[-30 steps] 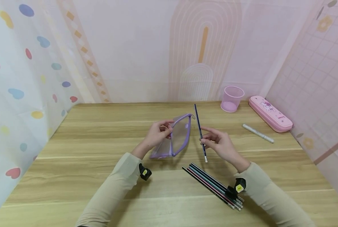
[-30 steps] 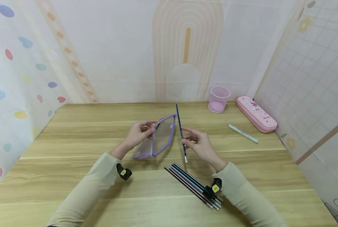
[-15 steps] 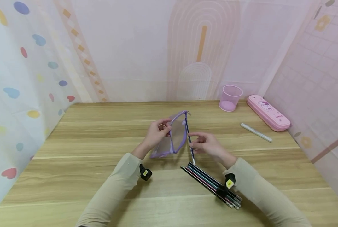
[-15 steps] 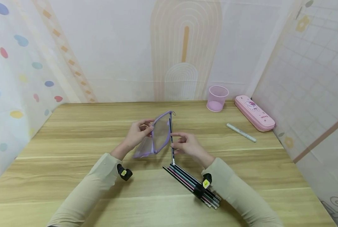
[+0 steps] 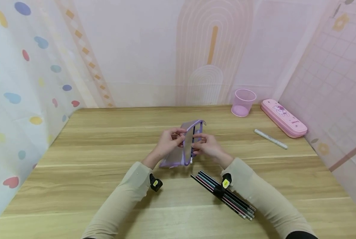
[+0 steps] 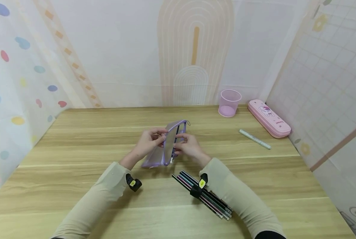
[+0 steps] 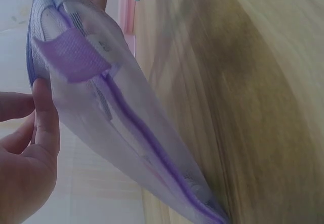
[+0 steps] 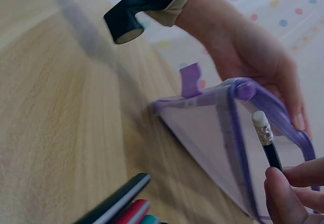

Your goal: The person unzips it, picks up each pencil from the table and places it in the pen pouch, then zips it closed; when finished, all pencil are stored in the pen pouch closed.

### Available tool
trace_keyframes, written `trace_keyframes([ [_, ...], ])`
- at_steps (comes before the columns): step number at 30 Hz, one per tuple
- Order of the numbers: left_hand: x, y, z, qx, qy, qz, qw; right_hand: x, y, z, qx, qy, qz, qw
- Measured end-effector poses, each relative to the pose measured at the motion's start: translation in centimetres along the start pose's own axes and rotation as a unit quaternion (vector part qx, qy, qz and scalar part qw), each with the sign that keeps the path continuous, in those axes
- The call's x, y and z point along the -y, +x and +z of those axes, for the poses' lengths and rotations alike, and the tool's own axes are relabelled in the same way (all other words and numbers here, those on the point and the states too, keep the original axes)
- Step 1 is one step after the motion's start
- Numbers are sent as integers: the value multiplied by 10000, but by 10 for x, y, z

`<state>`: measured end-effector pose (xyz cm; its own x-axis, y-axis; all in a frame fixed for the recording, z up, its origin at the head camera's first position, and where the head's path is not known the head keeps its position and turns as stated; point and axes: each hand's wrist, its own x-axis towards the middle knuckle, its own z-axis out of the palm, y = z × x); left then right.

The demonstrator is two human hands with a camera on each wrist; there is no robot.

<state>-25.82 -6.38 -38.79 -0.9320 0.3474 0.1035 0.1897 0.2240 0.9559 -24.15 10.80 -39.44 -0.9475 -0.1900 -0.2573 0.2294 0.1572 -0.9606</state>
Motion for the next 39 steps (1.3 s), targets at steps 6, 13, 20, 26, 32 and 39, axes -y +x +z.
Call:
trace_keyframes([
  [6, -1, 1, 1, 155, -49, -18, 9999, -5, 6, 8, -99, -108, -249, 9996],
  [13, -1, 0, 0, 143, -80, 68, 9998, -4, 5, 10, -153, -432, -553, 9974],
  [20, -1, -1, -4, -2, -226, 144, 9996, -3, -19, -11, -236, -1151, -1308, 9844],
  [26, 0, -1, -8, -47, -279, 72, 9996, -15, -58, -45, 1072, -3164, -1832, 9246],
  [32, -2, 0, -6, -56, -224, 8, 9997, -31, -104, -61, 1800, -4133, -1054, 8864],
  [39, -1, 4, -2, 46, -307, -41, 9995, -42, -127, -60, 1317, -4432, -1160, 8791],
])
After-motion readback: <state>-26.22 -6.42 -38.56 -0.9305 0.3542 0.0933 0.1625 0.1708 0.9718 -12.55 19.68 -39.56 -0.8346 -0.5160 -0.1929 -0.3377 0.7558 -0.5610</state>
